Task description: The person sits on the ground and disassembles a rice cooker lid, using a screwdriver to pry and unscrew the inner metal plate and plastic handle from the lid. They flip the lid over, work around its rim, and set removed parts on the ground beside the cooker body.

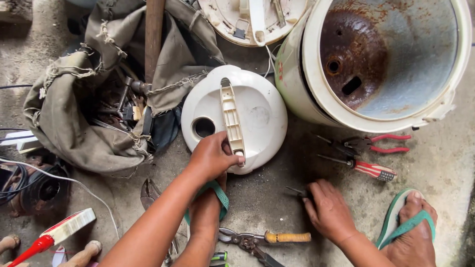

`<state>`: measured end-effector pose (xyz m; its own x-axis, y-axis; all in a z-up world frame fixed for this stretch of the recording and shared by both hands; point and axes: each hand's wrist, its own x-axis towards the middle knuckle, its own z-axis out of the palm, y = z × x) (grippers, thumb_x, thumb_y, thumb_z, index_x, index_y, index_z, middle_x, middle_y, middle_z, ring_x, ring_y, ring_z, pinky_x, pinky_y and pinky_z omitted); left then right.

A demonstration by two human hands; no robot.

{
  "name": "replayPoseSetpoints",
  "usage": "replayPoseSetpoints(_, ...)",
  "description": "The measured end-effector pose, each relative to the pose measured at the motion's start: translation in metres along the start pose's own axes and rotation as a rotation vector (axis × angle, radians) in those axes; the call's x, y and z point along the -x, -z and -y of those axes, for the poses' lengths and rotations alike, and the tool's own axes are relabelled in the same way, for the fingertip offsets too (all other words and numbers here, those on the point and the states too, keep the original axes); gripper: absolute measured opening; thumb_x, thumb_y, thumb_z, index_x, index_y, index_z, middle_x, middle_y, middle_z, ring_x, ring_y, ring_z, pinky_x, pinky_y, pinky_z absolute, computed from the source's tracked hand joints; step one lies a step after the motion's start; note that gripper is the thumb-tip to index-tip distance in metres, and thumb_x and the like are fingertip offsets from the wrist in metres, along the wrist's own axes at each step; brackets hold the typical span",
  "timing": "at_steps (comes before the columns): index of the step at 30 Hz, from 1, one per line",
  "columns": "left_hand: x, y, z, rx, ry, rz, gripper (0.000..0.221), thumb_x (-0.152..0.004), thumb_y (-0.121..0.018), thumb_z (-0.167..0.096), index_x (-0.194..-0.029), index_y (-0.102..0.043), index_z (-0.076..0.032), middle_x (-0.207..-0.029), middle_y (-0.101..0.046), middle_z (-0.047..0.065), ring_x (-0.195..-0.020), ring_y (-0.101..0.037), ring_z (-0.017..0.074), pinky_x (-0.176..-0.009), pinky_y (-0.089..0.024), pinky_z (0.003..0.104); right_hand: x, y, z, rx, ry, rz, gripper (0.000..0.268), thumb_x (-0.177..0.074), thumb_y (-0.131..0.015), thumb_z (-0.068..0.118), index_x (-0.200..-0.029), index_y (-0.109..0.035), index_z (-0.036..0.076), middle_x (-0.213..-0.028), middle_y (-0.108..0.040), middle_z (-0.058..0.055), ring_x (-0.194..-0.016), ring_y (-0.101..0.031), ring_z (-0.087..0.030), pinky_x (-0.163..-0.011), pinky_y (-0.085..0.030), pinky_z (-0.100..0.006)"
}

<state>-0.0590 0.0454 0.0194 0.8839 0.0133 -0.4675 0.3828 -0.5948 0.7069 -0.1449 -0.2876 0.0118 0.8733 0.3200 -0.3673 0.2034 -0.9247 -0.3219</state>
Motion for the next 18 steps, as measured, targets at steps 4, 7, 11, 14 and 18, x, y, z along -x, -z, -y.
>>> replayPoseSetpoints(4, 0.001, 0.002, -0.006, 0.026, 0.031, 0.066, 0.039, -0.065, -0.09, -0.026, -0.087, -0.069, -0.002, -0.073, -0.071, 0.011, -0.067, -0.071, 0.0274, -0.063, -0.054, 0.04, -0.019, 0.017, 0.043, -0.261, 0.054, -0.051, 0.028, -0.088, -0.068, 0.023, -0.11, -0.06, 0.008, -0.097, -0.067, -0.015, -0.091, -0.066, -0.038, -0.076, -0.054, -0.047)
replayPoseSetpoints(7, 0.004, -0.002, -0.008, -0.028, 0.033, 0.016, 0.037, -0.069, -0.088, -0.028, -0.09, -0.07, -0.003, -0.074, -0.071, 0.013, -0.069, -0.07, 0.03, -0.064, -0.053, 0.042, -0.032, 0.032, 0.082, -0.264, 0.105, -0.063, 0.024, -0.09, -0.066, 0.024, -0.11, -0.064, 0.01, -0.093, -0.071, -0.012, -0.079, -0.069, -0.038, -0.066, -0.056, -0.048)
replayPoseSetpoints(11, 0.003, -0.002, -0.008, -0.012, 0.049, -0.007, 0.036, -0.069, -0.087, -0.027, -0.093, -0.072, -0.005, -0.076, -0.072, 0.012, -0.072, -0.071, 0.0312, -0.066, -0.054, 0.043, -0.046, 0.039, 0.116, -0.171, 0.084, -0.041, 0.022, -0.089, -0.067, 0.025, -0.106, -0.068, 0.012, -0.085, -0.072, -0.01, -0.068, -0.07, -0.038, -0.06, -0.056, -0.049)
replayPoseSetpoints(14, 0.003, -0.002, -0.006, -0.028, 0.028, -0.02, 0.037, -0.069, -0.087, -0.028, -0.094, -0.071, -0.006, -0.078, -0.072, 0.013, -0.075, -0.071, 0.033, -0.067, -0.053, 0.046, -0.055, 0.046, 0.129, -0.119, 0.046, -0.016, 0.021, -0.088, -0.066, 0.027, -0.103, -0.069, 0.012, -0.08, -0.072, -0.011, -0.068, -0.07, -0.039, -0.061, -0.057, -0.05)
replayPoseSetpoints(18, 0.001, -0.005, 0.001, -0.054, 0.019, -0.018, 0.037, -0.07, -0.088, -0.03, -0.089, -0.07, -0.004, -0.079, -0.072, 0.014, -0.076, -0.071, 0.0336, -0.069, -0.053, 0.046, -0.071, 0.066, 0.145, -0.009, -0.017, 0.162, 0.022, -0.092, -0.062, 0.031, -0.091, -0.071, 0.01, -0.08, -0.073, -0.011, -0.075, -0.071, -0.038, -0.068, -0.057, -0.051)
